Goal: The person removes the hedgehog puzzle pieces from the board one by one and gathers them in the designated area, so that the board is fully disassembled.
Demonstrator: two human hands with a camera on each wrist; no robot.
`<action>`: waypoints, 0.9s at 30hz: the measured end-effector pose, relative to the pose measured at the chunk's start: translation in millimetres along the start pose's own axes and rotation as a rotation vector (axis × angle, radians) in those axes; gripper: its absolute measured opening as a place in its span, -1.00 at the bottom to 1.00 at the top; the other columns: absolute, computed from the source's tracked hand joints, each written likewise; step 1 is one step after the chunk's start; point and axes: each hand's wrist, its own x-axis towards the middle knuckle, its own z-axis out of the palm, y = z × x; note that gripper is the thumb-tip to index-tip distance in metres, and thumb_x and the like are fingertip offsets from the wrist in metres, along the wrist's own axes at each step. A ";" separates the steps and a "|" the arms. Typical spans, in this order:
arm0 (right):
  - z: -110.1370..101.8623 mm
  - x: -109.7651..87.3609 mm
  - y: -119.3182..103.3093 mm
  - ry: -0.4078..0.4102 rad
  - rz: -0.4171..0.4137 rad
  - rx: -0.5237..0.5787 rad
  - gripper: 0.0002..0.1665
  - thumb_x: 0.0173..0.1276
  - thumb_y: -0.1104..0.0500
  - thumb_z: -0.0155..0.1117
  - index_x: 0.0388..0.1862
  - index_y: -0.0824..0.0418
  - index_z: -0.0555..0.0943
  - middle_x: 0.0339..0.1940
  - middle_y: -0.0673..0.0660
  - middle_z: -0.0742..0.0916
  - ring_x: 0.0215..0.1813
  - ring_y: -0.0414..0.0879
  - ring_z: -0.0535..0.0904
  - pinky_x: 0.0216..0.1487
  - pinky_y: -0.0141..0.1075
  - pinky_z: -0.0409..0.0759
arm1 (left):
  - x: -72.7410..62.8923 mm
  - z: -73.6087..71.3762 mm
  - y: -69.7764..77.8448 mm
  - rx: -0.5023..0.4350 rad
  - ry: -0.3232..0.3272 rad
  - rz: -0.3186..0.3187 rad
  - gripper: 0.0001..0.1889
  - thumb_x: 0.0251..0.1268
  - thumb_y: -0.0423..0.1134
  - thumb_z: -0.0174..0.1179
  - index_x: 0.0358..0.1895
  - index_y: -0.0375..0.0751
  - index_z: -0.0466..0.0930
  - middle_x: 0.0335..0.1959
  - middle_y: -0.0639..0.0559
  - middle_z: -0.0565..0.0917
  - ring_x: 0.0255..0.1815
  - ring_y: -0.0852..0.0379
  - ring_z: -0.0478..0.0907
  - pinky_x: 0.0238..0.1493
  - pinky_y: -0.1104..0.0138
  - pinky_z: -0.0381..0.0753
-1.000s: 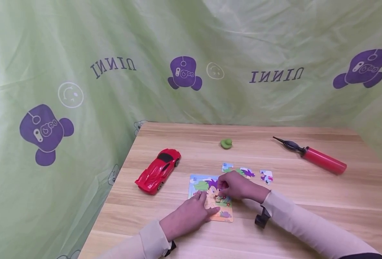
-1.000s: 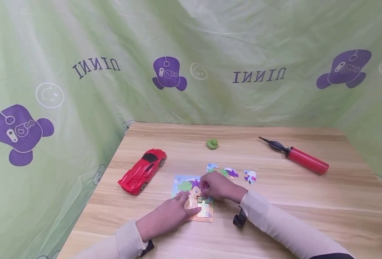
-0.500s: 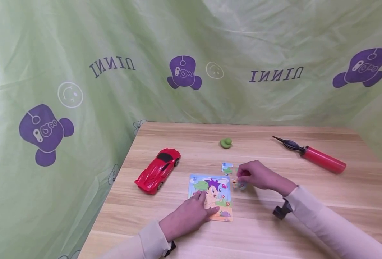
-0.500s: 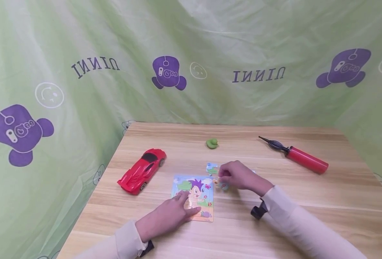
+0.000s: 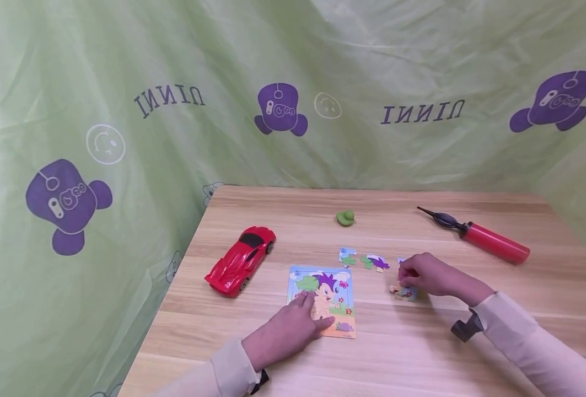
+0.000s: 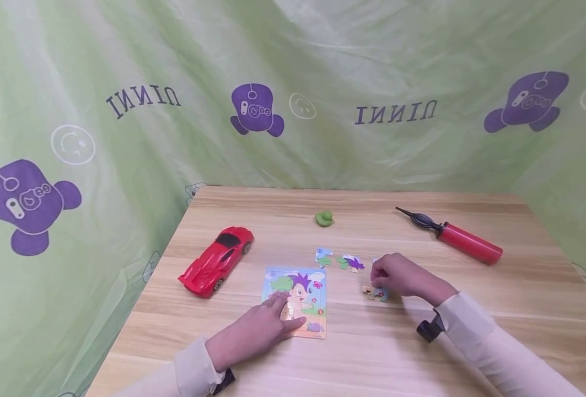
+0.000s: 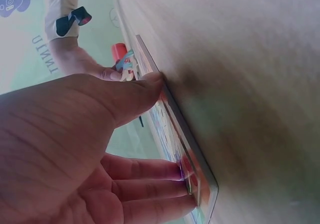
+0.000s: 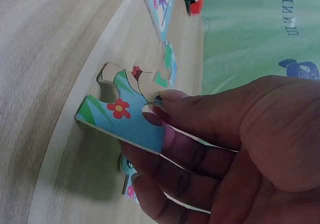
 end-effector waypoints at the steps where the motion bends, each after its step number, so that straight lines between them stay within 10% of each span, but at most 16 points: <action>1: 0.2 0.0 -0.2 0.000 0.001 -0.010 -0.84 0.34 0.21 0.36 -0.45 0.07 0.62 -0.52 -0.10 0.59 -0.44 -0.25 0.41 -0.40 -0.44 0.39 | -0.2 0.1 0.2 0.003 0.002 0.000 -0.56 0.48 0.14 0.06 0.38 0.48 0.37 0.31 -0.35 0.53 0.30 -0.18 0.58 0.10 0.19 0.72; 14: 5.6 5.8 -29.9 0.185 0.024 -0.177 -0.90 0.38 0.14 0.32 -0.29 0.12 0.72 -0.51 -0.08 0.64 -0.46 -0.23 0.44 -0.41 -0.37 0.46 | -2.4 -2.2 3.4 -0.030 -0.014 -0.018 -0.57 0.51 0.11 0.03 0.39 0.46 0.37 0.35 -0.38 0.49 0.35 -0.24 0.53 0.08 0.13 0.73; 27: 64.4 58.6 -101.4 0.190 -0.228 -0.238 -0.81 0.35 0.12 0.32 -0.12 0.15 0.73 -0.28 -0.02 0.75 -0.32 -0.24 0.53 -0.23 -0.32 0.60 | -1.5 -3.2 4.4 0.075 -0.002 0.016 -0.58 0.52 -0.07 0.06 0.36 0.44 0.45 0.25 -0.32 0.61 0.28 -0.20 0.59 0.16 0.16 0.69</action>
